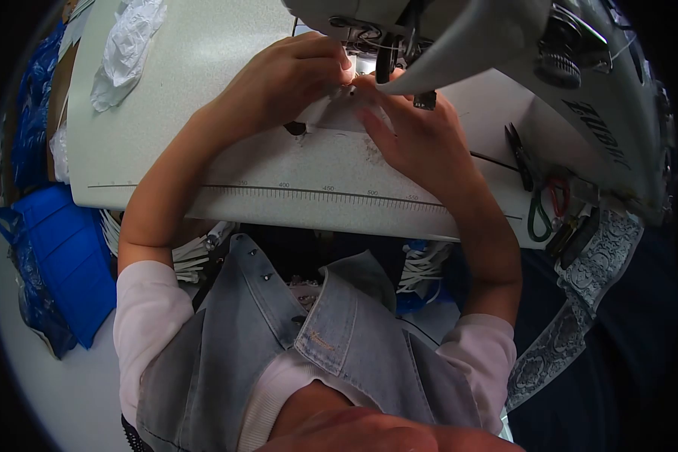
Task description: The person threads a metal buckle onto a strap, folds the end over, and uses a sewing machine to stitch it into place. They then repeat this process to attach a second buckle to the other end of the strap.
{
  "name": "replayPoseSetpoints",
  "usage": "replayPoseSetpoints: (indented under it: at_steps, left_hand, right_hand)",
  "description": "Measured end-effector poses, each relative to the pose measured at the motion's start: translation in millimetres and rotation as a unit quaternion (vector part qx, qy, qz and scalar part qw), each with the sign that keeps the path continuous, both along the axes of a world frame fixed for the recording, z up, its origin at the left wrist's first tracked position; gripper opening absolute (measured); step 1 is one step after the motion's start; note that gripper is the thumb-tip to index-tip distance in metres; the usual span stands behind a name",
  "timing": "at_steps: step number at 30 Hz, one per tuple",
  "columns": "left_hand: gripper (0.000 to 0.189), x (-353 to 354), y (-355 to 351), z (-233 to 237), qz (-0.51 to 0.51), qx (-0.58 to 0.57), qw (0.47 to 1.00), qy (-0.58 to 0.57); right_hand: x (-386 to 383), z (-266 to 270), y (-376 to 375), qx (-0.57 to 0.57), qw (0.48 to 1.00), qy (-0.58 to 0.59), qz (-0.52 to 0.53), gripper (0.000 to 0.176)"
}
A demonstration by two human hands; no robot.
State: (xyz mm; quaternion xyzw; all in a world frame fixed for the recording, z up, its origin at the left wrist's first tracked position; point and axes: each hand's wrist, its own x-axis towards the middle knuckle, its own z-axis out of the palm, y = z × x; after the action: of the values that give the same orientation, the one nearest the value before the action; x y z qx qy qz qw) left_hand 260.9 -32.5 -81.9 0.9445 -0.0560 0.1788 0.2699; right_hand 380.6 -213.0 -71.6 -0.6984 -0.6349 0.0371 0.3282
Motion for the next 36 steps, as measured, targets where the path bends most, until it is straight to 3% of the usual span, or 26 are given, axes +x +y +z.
replayPoseSetpoints:
  at_steps: [3,7,12,16,18,25,33,36]
  left_hand:
    - [0.016,-1,5,7,-0.002,-0.064,0.997,0.034]
    - [0.02,0,9,5,0.011,-0.154,0.986,0.068]
    - [0.02,1,10,-1,0.018,-0.15,0.987,0.061]
    - [0.019,1,11,0,0.003,-0.165,0.986,0.038]
    - [0.019,0,10,2,0.009,-0.178,0.982,0.055]
    - [0.019,-2,7,14,0.029,-0.136,0.988,0.062]
    - [0.02,2,16,-2,-0.015,-0.143,0.989,0.012]
    - [0.021,1,17,-2,-0.018,-0.151,0.988,0.012]
  right_hand:
    - [3,-3,-1,-0.049,0.999,-0.001,0.006,0.037]
    - [-2,1,3,-0.034,0.999,0.0,0.02,0.035]
    - [-13,-4,0,-0.119,0.99,0.063,0.039,0.029]
    - [-13,-4,1,-0.054,0.996,0.075,0.014,0.031]
    - [-11,-6,1,-0.068,0.997,-0.005,0.027,0.037]
    - [-19,3,-1,-0.147,0.988,0.05,0.002,0.043]
    - [-10,9,-7,-0.154,0.98,-0.123,0.014,0.042]
    - [-13,10,-4,-0.168,0.983,-0.077,0.004,0.045]
